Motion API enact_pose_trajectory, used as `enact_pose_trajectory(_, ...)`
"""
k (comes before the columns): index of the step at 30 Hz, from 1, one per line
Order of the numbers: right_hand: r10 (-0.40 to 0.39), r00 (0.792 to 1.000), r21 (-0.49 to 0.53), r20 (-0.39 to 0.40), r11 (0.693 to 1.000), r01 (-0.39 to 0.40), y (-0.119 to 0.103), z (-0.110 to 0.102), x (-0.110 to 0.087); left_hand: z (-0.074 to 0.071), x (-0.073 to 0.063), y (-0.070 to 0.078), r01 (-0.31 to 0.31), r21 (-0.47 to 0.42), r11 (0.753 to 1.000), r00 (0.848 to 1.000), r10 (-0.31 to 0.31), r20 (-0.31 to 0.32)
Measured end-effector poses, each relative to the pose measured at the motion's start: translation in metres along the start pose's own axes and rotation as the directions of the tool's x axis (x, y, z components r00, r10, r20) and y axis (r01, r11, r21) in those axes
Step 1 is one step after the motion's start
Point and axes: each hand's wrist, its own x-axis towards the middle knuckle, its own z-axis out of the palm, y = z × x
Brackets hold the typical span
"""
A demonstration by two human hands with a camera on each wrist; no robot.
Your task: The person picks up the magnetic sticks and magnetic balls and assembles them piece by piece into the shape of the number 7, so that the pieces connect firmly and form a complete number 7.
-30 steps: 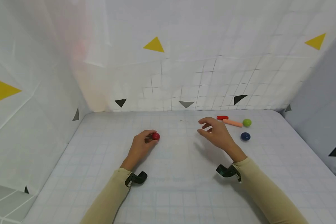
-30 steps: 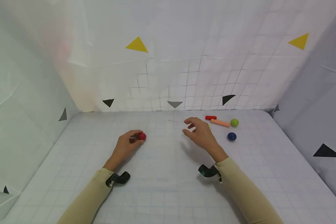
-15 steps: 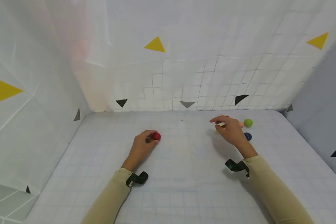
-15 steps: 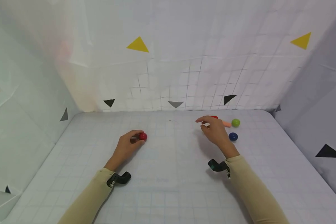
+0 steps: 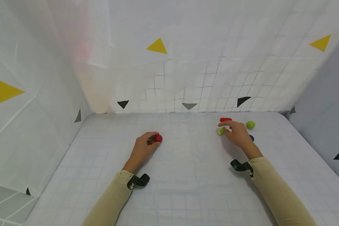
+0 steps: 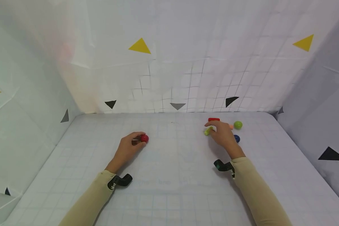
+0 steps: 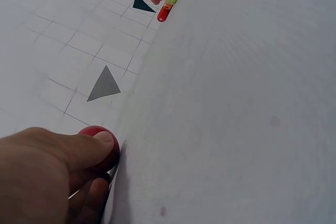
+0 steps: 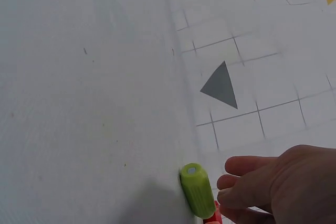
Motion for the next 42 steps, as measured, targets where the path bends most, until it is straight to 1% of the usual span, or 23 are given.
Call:
enact_pose_trajectory(5,0.016,1.000,0.009,0.023,1.000,-0.016,0.007,0.003,0.002,-0.001,0.000,0.002,0.003,-0.001,1.000,1.000,-0.003,-0.003)
enact_pose_trajectory(11,-0.016,0.999,0.015,0.044,1.000,0.015,0.015,0.007,0.003,-0.001,0.000,0.002,0.010,-0.011,1.000,1.000,-0.010,0.003)
enact_pose_trajectory(18,-0.004,1.000,0.032,0.022,0.999,0.003,0.020,0.009,0.003,-0.001,-0.001,0.002,0.002,-0.007,1.000,1.000,-0.002,-0.003)
enact_pose_trajectory(22,-0.003,1.000,0.043,0.025,0.999,0.002,0.021,0.010,0.002,-0.001,-0.001,0.002,0.004,-0.007,1.000,1.000,-0.004,0.000)
enact_pose_trajectory(33,0.043,0.999,0.132,0.003,0.990,-0.043,0.024,0.010,0.000,0.000,0.000,-0.001,-0.003,-0.002,1.000,1.000,0.003,-0.002)
enact_pose_trajectory(38,0.027,1.000,0.170,0.003,0.985,-0.027,0.021,0.008,0.000,0.000,-0.001,-0.001,-0.001,0.003,1.000,1.000,0.001,-0.010)
enact_pose_trajectory(42,0.009,1.000,0.154,-0.017,0.988,-0.007,0.015,0.007,0.001,0.001,0.001,-0.002,-0.003,0.005,1.000,1.000,0.003,-0.017)
